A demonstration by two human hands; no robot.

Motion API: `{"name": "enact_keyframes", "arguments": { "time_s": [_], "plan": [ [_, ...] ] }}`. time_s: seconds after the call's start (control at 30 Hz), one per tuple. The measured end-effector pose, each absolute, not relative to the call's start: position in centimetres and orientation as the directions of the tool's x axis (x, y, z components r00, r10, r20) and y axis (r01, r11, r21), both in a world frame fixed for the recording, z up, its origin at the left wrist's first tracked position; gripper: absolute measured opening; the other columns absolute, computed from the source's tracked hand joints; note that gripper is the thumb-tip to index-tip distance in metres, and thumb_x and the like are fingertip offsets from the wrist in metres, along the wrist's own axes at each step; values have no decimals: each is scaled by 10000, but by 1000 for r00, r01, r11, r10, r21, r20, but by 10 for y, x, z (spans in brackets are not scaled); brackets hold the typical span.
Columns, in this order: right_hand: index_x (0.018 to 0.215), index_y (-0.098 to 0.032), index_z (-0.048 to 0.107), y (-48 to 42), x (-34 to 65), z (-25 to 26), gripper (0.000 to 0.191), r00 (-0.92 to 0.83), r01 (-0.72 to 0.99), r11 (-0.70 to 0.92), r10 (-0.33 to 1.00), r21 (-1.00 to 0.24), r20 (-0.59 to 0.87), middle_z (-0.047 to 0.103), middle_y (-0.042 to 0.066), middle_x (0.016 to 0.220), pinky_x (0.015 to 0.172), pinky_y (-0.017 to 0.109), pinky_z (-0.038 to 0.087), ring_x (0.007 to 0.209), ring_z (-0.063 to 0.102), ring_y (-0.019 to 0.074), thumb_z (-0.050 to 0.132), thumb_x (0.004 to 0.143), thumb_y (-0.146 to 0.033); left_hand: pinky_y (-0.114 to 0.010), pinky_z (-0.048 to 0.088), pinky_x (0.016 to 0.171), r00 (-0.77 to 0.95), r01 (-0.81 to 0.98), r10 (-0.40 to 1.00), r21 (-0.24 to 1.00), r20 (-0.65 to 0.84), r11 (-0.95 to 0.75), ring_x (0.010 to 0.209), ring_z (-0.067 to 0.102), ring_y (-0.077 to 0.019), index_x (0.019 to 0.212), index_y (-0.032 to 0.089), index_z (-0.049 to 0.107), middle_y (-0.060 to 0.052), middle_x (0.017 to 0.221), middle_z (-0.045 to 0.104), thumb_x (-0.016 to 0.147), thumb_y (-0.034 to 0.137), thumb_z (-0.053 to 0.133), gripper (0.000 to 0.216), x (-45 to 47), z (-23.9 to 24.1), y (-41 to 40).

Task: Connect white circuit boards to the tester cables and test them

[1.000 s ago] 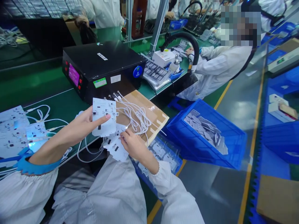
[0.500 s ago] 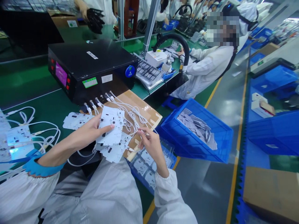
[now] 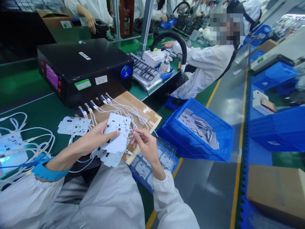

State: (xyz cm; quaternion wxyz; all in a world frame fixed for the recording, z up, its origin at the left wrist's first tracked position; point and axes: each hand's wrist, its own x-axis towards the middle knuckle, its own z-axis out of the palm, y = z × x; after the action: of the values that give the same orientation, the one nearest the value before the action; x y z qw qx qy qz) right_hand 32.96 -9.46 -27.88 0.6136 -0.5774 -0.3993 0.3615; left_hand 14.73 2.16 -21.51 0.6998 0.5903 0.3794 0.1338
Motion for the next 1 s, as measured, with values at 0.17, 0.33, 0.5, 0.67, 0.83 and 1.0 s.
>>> {"name": "enact_keyframes", "arguments": {
  "time_s": [0.17,0.33,0.5,0.67,0.83,1.0],
  "plan": [
    [1064,-216,776,-93,325,-279,277,471,-3,89,879,-996,77,716,-7,697,513,306,584,513,648,140,771,917,-451,-380,615,779,675,249,639,929,-369,273,1023,741,-285,1286,215,557,-97,1134,752,892,409,715,467,147,-213,21],
    [1028,-217,798,-91,320,-281,279,487,-47,78,872,-996,45,740,12,766,501,310,590,516,651,138,800,885,-456,-367,619,743,654,240,655,925,-378,294,978,749,-279,1277,200,578,-103,1114,763,868,365,723,464,149,-209,20],
    [1047,-213,798,-89,316,-279,284,540,-59,82,841,-995,37,735,9,771,463,290,579,523,659,136,804,882,-444,-348,616,735,653,202,647,915,-392,350,974,750,-266,1314,193,573,-106,1144,764,849,347,752,521,148,-203,20],
    [1034,-223,816,-88,314,-279,276,534,-57,68,845,-996,27,738,12,797,451,280,575,516,653,125,816,869,-443,-305,595,735,660,227,635,912,-401,341,980,737,-244,1286,186,563,-102,1148,756,881,346,731,467,145,-205,21],
    [1013,-241,838,-90,315,-283,236,524,-41,94,850,-995,59,739,25,852,427,276,567,536,656,126,825,864,-423,-300,581,706,654,251,634,909,-412,332,936,728,-230,1267,187,545,-93,1135,748,889,349,718,446,142,-212,23],
    [1000,-255,851,-92,317,-282,202,454,-43,76,890,-996,49,710,5,774,347,255,492,452,612,109,822,870,-406,-332,589,726,649,272,637,909,-415,315,958,729,-254,1270,182,538,-105,1128,742,871,374,731,483,141,-213,23]
  ]
}}
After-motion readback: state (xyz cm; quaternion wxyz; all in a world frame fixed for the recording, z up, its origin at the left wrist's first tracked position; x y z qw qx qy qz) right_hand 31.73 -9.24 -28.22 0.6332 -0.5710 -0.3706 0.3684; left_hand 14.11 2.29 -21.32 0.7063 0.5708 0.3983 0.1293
